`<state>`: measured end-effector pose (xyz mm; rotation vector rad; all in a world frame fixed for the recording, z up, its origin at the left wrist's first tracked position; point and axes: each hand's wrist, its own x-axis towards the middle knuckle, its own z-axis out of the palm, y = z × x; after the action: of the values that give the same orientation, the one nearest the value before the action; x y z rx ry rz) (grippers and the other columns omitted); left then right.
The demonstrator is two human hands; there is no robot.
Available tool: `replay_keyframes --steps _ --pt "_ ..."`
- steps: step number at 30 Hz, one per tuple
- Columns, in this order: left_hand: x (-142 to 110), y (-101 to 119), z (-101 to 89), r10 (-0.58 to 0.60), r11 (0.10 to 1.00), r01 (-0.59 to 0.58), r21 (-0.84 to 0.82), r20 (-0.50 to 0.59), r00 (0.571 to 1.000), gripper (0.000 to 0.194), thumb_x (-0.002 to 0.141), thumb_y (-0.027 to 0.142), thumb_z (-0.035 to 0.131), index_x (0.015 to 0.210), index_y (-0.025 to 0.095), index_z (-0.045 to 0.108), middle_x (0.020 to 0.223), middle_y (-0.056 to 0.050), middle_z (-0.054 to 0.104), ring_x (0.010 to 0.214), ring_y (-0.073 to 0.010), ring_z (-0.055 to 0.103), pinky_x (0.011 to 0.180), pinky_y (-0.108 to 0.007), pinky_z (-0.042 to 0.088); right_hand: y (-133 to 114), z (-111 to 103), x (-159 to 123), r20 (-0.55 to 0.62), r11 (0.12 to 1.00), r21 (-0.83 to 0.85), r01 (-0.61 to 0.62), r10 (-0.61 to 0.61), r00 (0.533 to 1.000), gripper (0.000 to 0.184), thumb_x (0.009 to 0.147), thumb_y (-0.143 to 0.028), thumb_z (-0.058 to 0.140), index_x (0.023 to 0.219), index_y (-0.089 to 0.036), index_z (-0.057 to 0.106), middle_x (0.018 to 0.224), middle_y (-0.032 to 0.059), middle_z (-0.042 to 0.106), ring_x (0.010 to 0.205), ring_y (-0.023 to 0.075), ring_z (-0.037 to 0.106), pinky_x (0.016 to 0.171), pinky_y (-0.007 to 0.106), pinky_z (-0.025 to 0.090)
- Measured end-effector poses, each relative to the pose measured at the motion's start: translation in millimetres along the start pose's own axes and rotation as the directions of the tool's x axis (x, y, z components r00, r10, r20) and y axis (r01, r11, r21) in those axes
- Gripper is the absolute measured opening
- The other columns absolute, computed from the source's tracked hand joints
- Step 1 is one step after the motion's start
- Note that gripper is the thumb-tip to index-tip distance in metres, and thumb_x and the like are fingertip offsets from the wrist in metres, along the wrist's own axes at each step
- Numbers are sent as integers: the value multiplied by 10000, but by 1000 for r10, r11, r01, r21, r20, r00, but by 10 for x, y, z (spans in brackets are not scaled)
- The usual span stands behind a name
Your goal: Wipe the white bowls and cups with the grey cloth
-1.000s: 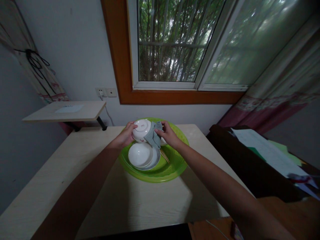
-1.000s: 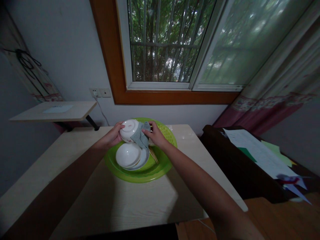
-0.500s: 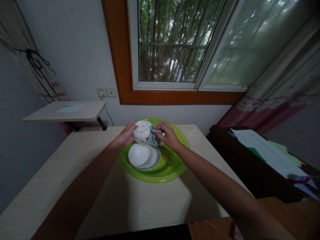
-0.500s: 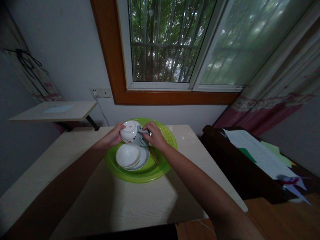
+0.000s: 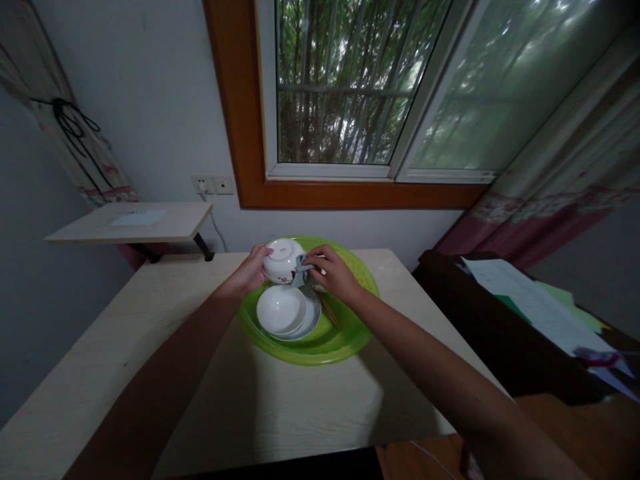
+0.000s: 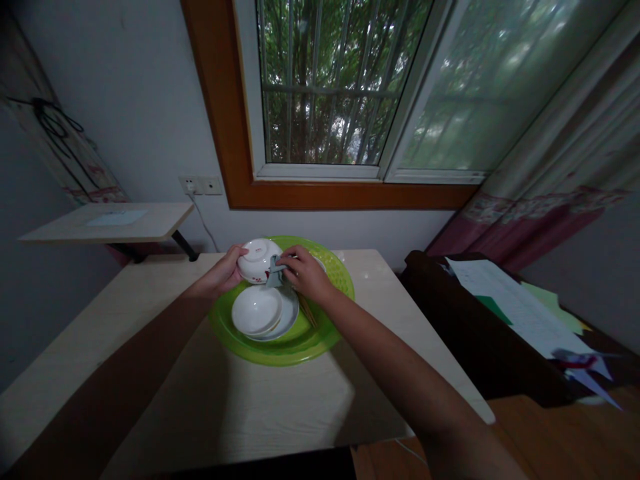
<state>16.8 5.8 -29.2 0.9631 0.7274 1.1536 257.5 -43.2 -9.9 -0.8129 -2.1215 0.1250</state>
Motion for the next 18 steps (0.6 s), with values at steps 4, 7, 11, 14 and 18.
replay_keyframes --steps 4,7,11,14,18 --pt "-58 40 83 12 1000 -13 -2 -111 994 312 751 224 631 1041 210 516 1003 -27 621 899 -171 600 764 -273 505 135 -9 24 -146 991 -42 -127 120 982 225 854 -136 576 1011 -219 713 1060 80 580 1026 220 571 929 400 493" --pt "-101 76 115 79 995 -68 70 -153 985 408 721 213 667 1096 226 508 1023 -23 610 898 -160 604 757 -261 506 225 -30 26 -276 970 -44 -238 217 936 206 836 -127 580 974 -203 714 1025 76 573 995 211 574 930 382 492" --pt "-110 104 106 223 945 -151 290 -233 947 536 719 234 687 1206 240 463 1110 -44 597 943 -171 604 818 -302 512 273 -73 15 -350 946 -43 -321 287 892 188 829 -147 584 966 -190 706 1007 77 566 974 210 571 908 365 497" --pt "-125 111 122 381 828 -250 502 -174 908 584 722 249 704 1245 244 445 1241 -68 565 1083 -198 583 958 -361 482 258 -112 18 -357 931 -68 -360 314 880 190 823 -154 578 969 -187 696 1013 81 562 979 214 566 905 359 495" --pt "-210 113 209 479 570 -281 772 -34 877 709 679 240 759 1304 230 423 1304 -84 544 1175 -229 556 1063 -399 418 221 -182 32 -382 906 -136 -401 326 865 221 835 -153 548 1010 -175 680 1063 97 555 1032 223 557 965 361 470"
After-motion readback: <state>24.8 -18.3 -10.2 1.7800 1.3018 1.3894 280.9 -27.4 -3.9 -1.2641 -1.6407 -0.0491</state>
